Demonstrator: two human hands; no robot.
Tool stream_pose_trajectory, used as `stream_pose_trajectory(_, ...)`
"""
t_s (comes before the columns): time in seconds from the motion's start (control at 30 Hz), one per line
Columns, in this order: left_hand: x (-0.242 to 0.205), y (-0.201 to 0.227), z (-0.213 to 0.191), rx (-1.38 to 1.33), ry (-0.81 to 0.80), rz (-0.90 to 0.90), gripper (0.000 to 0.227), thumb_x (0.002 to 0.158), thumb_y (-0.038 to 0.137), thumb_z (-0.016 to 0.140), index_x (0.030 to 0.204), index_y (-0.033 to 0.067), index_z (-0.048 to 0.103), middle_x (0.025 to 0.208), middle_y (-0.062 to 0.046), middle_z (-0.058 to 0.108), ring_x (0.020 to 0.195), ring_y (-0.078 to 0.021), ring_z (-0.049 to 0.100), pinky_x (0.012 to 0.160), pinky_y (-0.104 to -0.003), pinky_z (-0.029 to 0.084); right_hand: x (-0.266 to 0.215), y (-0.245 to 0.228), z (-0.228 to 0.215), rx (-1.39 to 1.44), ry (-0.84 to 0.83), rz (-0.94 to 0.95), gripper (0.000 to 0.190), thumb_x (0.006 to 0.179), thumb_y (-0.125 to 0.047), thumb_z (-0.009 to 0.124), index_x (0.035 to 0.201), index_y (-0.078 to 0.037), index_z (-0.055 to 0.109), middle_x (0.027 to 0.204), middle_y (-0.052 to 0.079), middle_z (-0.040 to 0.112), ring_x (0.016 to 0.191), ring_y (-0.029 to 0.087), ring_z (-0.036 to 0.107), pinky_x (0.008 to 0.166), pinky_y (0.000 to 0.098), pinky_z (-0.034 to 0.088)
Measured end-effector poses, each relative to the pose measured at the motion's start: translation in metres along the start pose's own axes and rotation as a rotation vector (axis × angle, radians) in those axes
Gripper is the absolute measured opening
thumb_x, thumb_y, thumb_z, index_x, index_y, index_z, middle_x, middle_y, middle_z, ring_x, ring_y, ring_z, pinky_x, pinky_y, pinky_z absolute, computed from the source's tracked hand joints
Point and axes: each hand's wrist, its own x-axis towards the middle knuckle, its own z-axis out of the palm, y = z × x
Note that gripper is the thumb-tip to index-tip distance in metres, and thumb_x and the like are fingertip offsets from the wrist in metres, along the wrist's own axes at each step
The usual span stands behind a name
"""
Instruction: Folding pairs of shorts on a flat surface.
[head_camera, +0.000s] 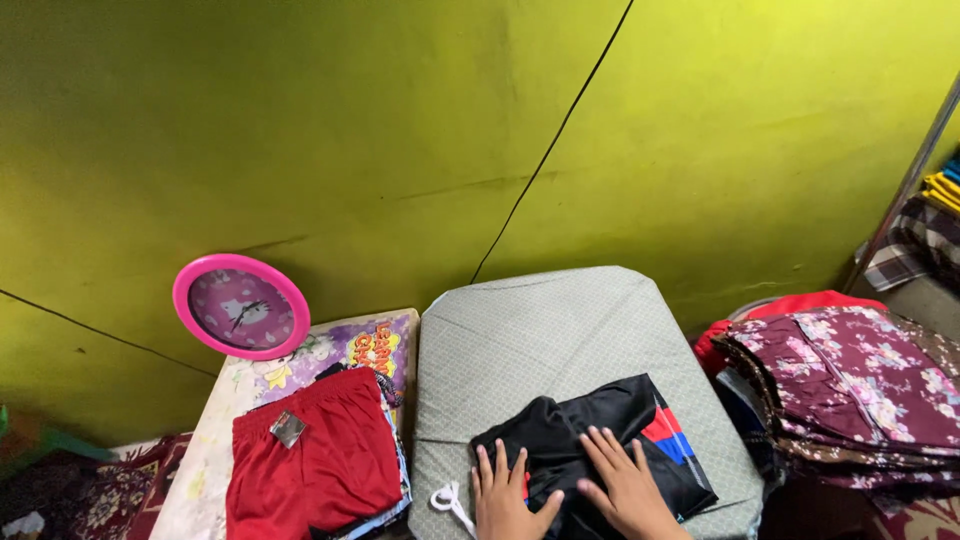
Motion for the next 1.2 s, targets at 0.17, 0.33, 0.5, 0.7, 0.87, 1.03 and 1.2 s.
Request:
stream_pose_trajectory(0.17, 0.006, -0.003, 0.020, 0.110, 0.022, 0.035, 0.101, 0.077, 0.072, 0.078, 0.149, 0.0070, 0.048, 0.162, -0.029, 0.022, 0.150, -0.0559, 0.007, 0.114, -0.071, 0.012, -0.008, 0.063, 0.031, -0.339, 0.231, -0.044, 0.104, 0.080, -0.085, 0.058, 0.159, -0.024, 0.030, 0.167, -0.003, 0.030, 0.155, 0.019, 0.024, 0.118, 0.0662, 0.014)
stream_pose_trajectory(0.33, 0.006, 0.000, 0.012, 0.107, 0.052, 0.057, 0.101, 0.078, 0.070, 0.079, 0.149, 0.0052, 0.048, 0.162, -0.030, 0.022, 0.150, -0.0562, 0.005, 0.115, -0.070, 0.010, -0.004, 0.108, 0.013, -0.512, 0.058, 0.321, 0.101, 0.082, -0.091, 0.039, 0.161, -0.031, 0.018, 0.170, -0.013, 0.017, 0.158, 0.013, 0.012, 0.120, 0.0692, 0.014)
stream_pose_trajectory(0.5, 0.002, 0.006, -0.001, 0.014, -0.050, -0.026, 0.099, 0.079, 0.067, 0.080, 0.149, 0.0060, 0.048, 0.163, -0.029, 0.019, 0.153, -0.0518, 0.002, 0.117, -0.067, 0.005, 0.017, 0.081, 0.009, -0.500, 0.202, 0.214, 0.103, 0.085, -0.092, 0.025, 0.159, -0.022, 0.024, 0.171, 0.003, 0.016, 0.158, 0.023, 0.013, 0.117, 0.0706, 0.011)
stream_pose_trajectory(0.7, 0.001, 0.006, 0.002, 0.017, 0.009, 0.004, 0.097, 0.077, 0.065, 0.082, 0.147, 0.0057, 0.051, 0.162, -0.029, 0.024, 0.151, -0.0528, 0.007, 0.116, -0.068, 0.010, 0.063, 0.062, 0.027, -0.340, 0.016, 0.011, 0.096, 0.088, -0.083, 0.048, 0.160, -0.024, 0.024, 0.171, -0.005, 0.015, 0.157, 0.017, 0.012, 0.119, 0.0685, 0.004)
stream_pose_trajectory(0.87, 0.009, 0.018, -0.030, -0.011, -0.188, -0.061, 0.094, 0.088, 0.066, 0.069, 0.153, 0.0041, 0.041, 0.164, -0.030, 0.015, 0.153, -0.0514, -0.002, 0.117, -0.067, 0.002, 0.073, 0.077, 0.003, -0.303, 0.021, 0.085, 0.089, 0.088, -0.079, 0.044, 0.158, -0.026, 0.030, 0.169, -0.009, 0.023, 0.156, 0.016, 0.019, 0.122, 0.0645, 0.010)
stream_pose_trajectory(1.03, 0.000, 0.010, -0.028, -0.135, 0.052, -0.009, 0.096, 0.094, 0.068, 0.050, 0.161, 0.0051, 0.025, 0.167, -0.029, 0.012, 0.154, -0.0513, 0.005, 0.118, -0.065, 0.007, 0.060, 0.025, 0.003, -0.254, 0.029, 0.043, 0.093, 0.089, -0.080, 0.040, 0.159, -0.021, 0.025, 0.171, -0.001, 0.014, 0.158, 0.022, 0.006, 0.120, 0.0698, -0.001)
stream_pose_trajectory(1.2, -0.008, 0.004, -0.026, -0.303, 0.259, 0.088, 0.091, 0.096, 0.064, 0.040, 0.156, -0.0038, 0.031, 0.163, -0.034, 0.026, 0.152, -0.0535, 0.018, 0.119, -0.064, 0.015, 0.012, -0.048, 0.028, 0.009, 0.085, -0.385, 0.060, 0.079, -0.043, 0.083, 0.129, -0.014, 0.069, 0.153, 0.014, 0.048, 0.143, 0.037, 0.039, 0.112, 0.0576, 0.028)
